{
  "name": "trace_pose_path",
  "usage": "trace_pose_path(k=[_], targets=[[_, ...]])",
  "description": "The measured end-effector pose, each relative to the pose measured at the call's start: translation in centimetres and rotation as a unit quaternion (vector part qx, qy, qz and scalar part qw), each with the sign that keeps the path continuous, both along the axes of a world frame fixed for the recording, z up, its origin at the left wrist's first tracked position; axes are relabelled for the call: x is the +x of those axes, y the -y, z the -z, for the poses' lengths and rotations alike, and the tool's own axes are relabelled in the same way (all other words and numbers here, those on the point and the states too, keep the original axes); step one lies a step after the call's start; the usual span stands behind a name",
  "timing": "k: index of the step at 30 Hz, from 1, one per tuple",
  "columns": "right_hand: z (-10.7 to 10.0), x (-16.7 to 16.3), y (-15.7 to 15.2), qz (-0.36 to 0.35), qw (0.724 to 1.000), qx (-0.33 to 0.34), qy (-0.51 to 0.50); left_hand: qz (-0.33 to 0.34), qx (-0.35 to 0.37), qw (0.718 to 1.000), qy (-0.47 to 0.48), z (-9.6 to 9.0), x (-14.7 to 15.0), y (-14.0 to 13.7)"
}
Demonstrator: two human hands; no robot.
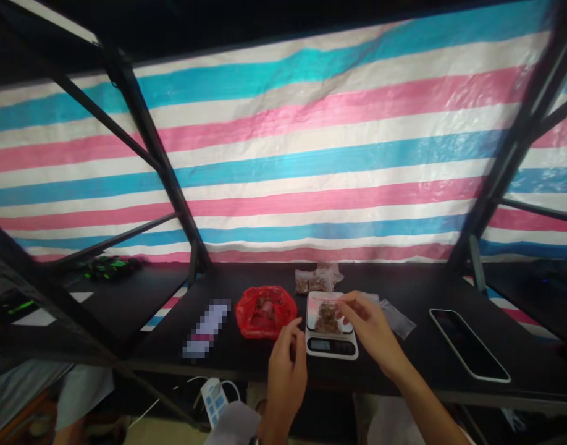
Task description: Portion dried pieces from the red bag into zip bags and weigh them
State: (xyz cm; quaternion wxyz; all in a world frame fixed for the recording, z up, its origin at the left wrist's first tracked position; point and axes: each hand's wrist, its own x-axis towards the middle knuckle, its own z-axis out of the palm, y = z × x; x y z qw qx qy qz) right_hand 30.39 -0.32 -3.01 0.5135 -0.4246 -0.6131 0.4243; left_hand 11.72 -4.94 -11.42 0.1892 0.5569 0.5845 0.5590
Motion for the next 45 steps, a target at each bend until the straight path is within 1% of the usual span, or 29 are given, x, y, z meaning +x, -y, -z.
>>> trace_pose_path(k=[1, 3, 5, 6, 8, 9, 12, 13, 15, 18, 20, 22, 25, 29, 32, 35, 38, 42, 45], targets=[[0.3, -0.2, -0.4, -0.015, 1.000, 0.002, 0.002, 0.045, 0.010, 0.999, 0.027, -1.0, 0.5, -0.7], [1.0, -0.5, -1.5, -0.038, 0.999, 0.008, 0.007, 0.110, 0.020, 0.991, 0.069, -2.8, 1.1, -2.5], [1.5, -0.7, -2.9, -0.033, 0.998, 0.029, 0.038, 0.175, 0.009, 0.981, 0.085, -3.9, 1.2, -4.8], [1.6, -0.8, -3.6, -0.020, 0.997, 0.040, 0.064, 0.188, 0.006, 0.979, 0.085, -4.1, 1.1, -5.8], [2.0, -0.7, -5.1, -0.005, 0.993, 0.044, 0.105, 0.195, 0.001, 0.977, 0.087, -3.8, 0.8, -7.6], [2.2, -0.7, -5.9, -0.016, 0.994, 0.034, 0.105, 0.191, -0.002, 0.977, 0.095, -3.4, 0.6, -8.3], [3.1, -0.9, -7.3, -0.083, 0.995, -0.008, 0.050, 0.175, -0.001, 0.977, 0.125, -2.0, 0.5, -9.4], [3.5, -1.1, -7.5, -0.093, 0.995, -0.015, 0.038, 0.168, 0.005, 0.978, 0.127, -1.7, 0.5, -9.5], [4.4, -1.4, -7.5, -0.082, 0.996, -0.012, 0.034, 0.166, 0.020, 0.980, 0.110, -1.3, 0.7, -9.6], [5.3, -1.4, -7.2, -0.029, 0.998, 0.006, 0.048, 0.181, 0.019, 0.981, 0.067, -1.5, 0.8, -9.4], [5.4, -1.0, -7.2, 0.001, 0.996, 0.018, 0.084, 0.161, 0.014, 0.986, 0.040, -1.7, 0.7, -9.4], [5.3, -0.5, -7.3, 0.017, 0.991, 0.021, 0.132, 0.119, 0.012, 0.993, 0.009, -1.6, 0.5, -9.7], [5.6, 0.1, -7.9, 0.045, 0.980, 0.022, 0.193, 0.082, -0.001, 0.996, -0.040, -1.0, 0.4, -10.5], [7.6, 0.4, -8.4, 0.140, 0.956, 0.054, 0.251, 0.046, -0.010, 0.998, -0.052, 0.3, 0.4, -11.6], [9.1, 0.3, -8.5, 0.195, 0.940, 0.057, 0.275, 0.009, 0.019, 0.999, -0.040, 0.7, 0.4, -12.0], [9.4, 0.8, -8.7, 0.236, 0.935, 0.057, 0.259, -0.009, 0.082, 0.996, -0.031, 0.4, 0.1, -11.8], [8.5, 2.5, -9.1, 0.261, 0.940, 0.050, 0.216, -0.033, 0.145, 0.988, -0.040, -0.1, -0.3, -11.3], [7.4, 5.4, -9.7, 0.297, 0.939, -0.016, 0.173, -0.060, 0.201, 0.975, -0.067, -0.3, -1.2, -10.4], [7.4, 6.8, -10.0, 0.310, 0.935, -0.061, 0.164, -0.063, 0.215, 0.970, -0.090, -0.1, -1.8, -10.0]])
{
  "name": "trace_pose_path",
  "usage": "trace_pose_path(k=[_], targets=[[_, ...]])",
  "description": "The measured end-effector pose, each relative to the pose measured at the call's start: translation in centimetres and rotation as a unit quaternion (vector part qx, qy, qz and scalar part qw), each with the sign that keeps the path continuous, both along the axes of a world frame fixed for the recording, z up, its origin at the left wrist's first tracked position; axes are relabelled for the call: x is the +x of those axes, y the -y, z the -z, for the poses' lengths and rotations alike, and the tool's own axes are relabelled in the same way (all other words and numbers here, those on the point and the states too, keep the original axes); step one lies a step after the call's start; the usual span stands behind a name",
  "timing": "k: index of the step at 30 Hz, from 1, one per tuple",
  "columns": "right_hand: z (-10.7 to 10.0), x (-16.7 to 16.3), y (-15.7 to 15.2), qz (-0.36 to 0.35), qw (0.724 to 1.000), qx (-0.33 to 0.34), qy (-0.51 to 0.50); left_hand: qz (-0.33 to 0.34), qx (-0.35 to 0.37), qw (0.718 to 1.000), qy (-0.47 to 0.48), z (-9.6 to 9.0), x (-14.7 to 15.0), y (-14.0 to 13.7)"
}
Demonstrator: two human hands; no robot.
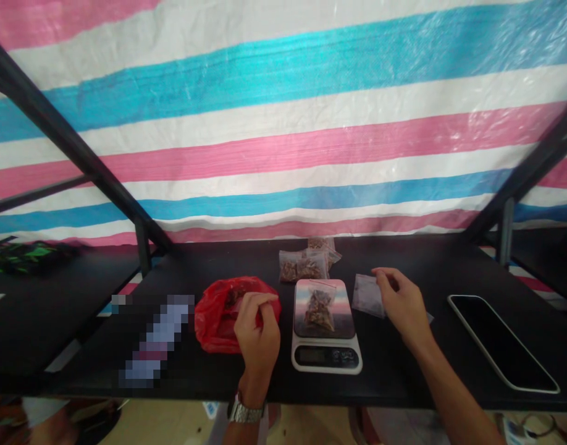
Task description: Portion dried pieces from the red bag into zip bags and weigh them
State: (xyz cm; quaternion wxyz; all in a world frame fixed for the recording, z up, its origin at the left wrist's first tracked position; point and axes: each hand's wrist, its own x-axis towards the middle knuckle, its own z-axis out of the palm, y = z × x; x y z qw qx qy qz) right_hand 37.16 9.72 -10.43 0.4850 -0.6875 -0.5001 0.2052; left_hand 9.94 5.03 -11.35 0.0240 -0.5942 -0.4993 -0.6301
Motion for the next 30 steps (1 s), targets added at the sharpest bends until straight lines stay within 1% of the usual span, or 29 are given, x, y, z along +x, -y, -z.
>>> trace_pose_path(k=[2, 4, 8, 10, 12, 14, 17, 19, 22, 25, 28, 30], targets=[[0.2, 0.2, -0.1, -0.009, 1.000, -0.004, -0.008, 0.003, -0.001, 1.000, -0.013, 0.2, -0.2, 0.1], [0.4, 0.1, -0.2, -0.025, 1.000, 0.010, -0.014, 0.003, -0.006, 1.000, -0.016, 0.2, -0.2, 0.1], [0.6, -0.5, -0.3, -0.056, 0.998, 0.029, -0.021, -0.002, -0.012, 1.000, 0.002, 0.1, 0.0, -0.1], [0.6, -1.1, -0.8, -0.092, 0.995, 0.034, -0.010, -0.005, -0.010, 1.000, 0.010, 0.1, 0.1, -0.2], [0.3, -2.2, -1.9, -0.162, 0.985, 0.046, 0.030, -0.007, -0.011, 1.000, 0.017, 0.2, 0.2, -0.3], [-0.2, -3.7, -3.2, -0.228, 0.967, 0.047, 0.101, -0.007, -0.016, 0.999, 0.027, 0.2, 0.2, -0.4], [-0.8, -6.0, -5.1, -0.268, 0.939, 0.013, 0.215, -0.004, -0.016, 0.999, 0.043, 0.4, 0.3, -0.5], [-0.9, -7.2, -6.0, -0.288, 0.919, 0.002, 0.269, 0.001, -0.013, 0.999, 0.050, 0.4, 0.2, -0.7], [-0.6, -8.1, -6.8, -0.297, 0.899, 0.013, 0.322, 0.002, -0.011, 0.998, 0.057, 0.4, 0.2, -1.0], [-0.2, -8.4, -7.3, -0.293, 0.891, 0.020, 0.345, -0.002, -0.012, 0.998, 0.060, 0.3, 0.0, -1.2], [-0.2, -8.1, -7.5, -0.289, 0.901, 0.017, 0.323, -0.008, -0.015, 0.998, 0.059, 0.3, -0.2, -1.3], [-0.3, -7.2, -7.4, -0.275, 0.917, 0.013, 0.290, -0.015, -0.017, 0.998, 0.060, 0.3, -0.4, -1.4]])
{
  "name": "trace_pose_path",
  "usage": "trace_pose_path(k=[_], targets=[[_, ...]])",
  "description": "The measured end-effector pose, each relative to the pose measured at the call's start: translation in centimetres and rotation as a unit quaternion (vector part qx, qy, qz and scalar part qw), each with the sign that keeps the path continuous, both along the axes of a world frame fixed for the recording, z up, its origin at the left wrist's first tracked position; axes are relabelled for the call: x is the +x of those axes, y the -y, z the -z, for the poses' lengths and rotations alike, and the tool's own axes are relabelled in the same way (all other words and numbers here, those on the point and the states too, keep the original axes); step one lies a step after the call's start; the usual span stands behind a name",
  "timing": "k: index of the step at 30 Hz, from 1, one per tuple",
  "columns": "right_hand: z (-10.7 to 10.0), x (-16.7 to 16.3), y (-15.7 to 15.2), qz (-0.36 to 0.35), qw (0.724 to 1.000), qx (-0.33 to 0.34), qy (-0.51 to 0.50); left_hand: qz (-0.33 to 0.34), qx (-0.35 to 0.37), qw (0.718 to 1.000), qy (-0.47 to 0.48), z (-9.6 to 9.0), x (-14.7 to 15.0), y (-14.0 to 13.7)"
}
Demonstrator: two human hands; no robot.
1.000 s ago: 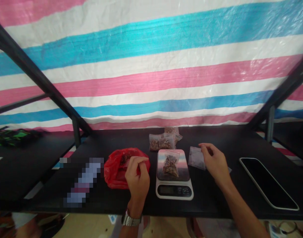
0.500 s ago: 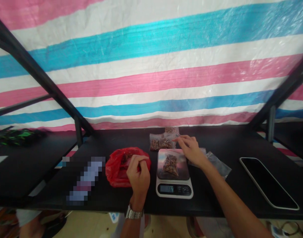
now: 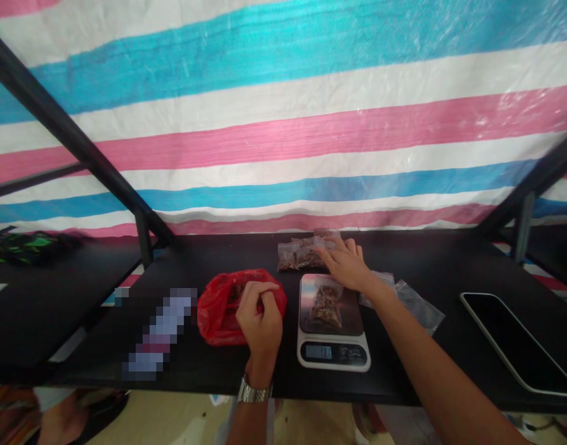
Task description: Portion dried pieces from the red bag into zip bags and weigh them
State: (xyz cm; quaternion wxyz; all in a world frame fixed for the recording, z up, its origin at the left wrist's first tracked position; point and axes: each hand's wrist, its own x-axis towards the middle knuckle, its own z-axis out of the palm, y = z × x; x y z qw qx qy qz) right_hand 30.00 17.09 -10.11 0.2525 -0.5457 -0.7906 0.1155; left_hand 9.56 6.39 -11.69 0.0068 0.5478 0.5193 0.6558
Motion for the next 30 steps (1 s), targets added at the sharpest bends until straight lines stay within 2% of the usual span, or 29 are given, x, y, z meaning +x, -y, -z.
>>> trace_pose_path(k=[5, 8, 14, 20, 30], targets=[[0.0, 4.0, 1.6, 0.094, 0.988, 0.031, -0.117, -0.020, -0.015, 1.000, 0.018, 0.2, -0.4, -0.1], [-0.1, 5.9, 2.4, 0.111, 0.981, 0.047, -0.154, -0.032, -0.017, 0.999, 0.035, 0.3, -0.4, -0.1], [-0.9, 6.8, 2.9, 0.088, 0.981, 0.038, -0.168, -0.023, -0.014, 0.999, 0.036, 0.4, 0.2, -0.1], [-0.6, 5.7, 3.9, -0.017, 0.995, -0.006, -0.102, -0.020, -0.012, 1.000, 0.005, 0.2, 0.5, 0.0], [-0.2, 4.2, 4.7, -0.046, 0.995, 0.004, -0.086, -0.011, -0.013, 1.000, 0.003, 0.2, 0.5, 0.1]])
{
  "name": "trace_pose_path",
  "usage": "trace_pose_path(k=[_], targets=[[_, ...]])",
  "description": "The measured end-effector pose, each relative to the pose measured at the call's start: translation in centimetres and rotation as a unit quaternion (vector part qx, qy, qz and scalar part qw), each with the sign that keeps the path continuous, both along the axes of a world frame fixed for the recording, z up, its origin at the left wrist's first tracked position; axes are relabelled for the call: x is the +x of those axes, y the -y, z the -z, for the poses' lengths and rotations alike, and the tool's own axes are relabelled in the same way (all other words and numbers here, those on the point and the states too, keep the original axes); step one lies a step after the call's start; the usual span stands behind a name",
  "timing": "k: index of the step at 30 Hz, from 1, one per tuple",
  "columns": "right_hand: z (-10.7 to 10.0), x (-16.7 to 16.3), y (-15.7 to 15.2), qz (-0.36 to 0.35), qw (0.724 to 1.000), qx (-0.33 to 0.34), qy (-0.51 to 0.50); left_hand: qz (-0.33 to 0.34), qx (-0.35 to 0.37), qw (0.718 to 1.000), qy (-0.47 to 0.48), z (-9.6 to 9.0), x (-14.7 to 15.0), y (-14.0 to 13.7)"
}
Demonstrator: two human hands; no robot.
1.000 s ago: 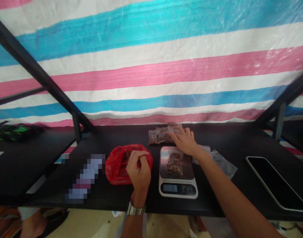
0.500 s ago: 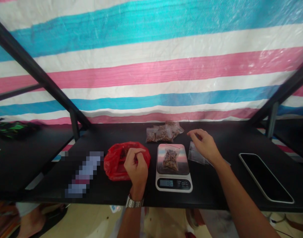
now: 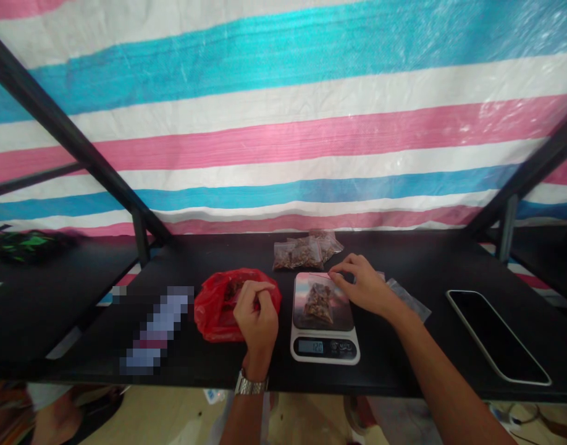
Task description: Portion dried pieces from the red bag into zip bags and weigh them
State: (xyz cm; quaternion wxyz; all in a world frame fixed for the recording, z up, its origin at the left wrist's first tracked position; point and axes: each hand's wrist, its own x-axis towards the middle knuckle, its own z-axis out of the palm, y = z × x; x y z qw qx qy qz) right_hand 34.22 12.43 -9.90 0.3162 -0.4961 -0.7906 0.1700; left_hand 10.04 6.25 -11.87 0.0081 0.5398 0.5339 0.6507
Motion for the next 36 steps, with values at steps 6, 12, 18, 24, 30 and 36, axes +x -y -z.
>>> trace_pose_path(k=[6, 12, 18, 24, 30, 36], targets=[[-0.1, -0.6, -0.1, -0.018, 1.000, -0.019, -0.012, 0.019, 0.012, 1.000, 0.003, -0.1, 0.0, 0.3], [-2.7, -2.0, 1.2, -0.120, 0.979, -0.053, -0.156, 0.070, -0.057, 0.995, 0.040, -1.0, 0.9, 1.6], [-4.8, -5.6, 3.5, -0.194, 0.932, -0.101, -0.289, 0.250, -0.226, 0.933, 0.130, -2.0, 2.9, 5.2], [-3.0, -10.6, 4.4, -0.148, 0.898, -0.132, -0.393, 0.224, -0.223, 0.870, 0.378, -2.0, 1.8, 6.6], [-1.5, -13.6, 6.0, -0.166, 0.931, -0.132, -0.297, 0.173, -0.148, 0.780, 0.582, -0.2, -0.8, 5.8], [-1.2, -14.5, 6.8, -0.188, 0.966, -0.097, -0.150, 0.169, -0.175, 0.664, 0.707, -0.1, 0.4, 6.0]])
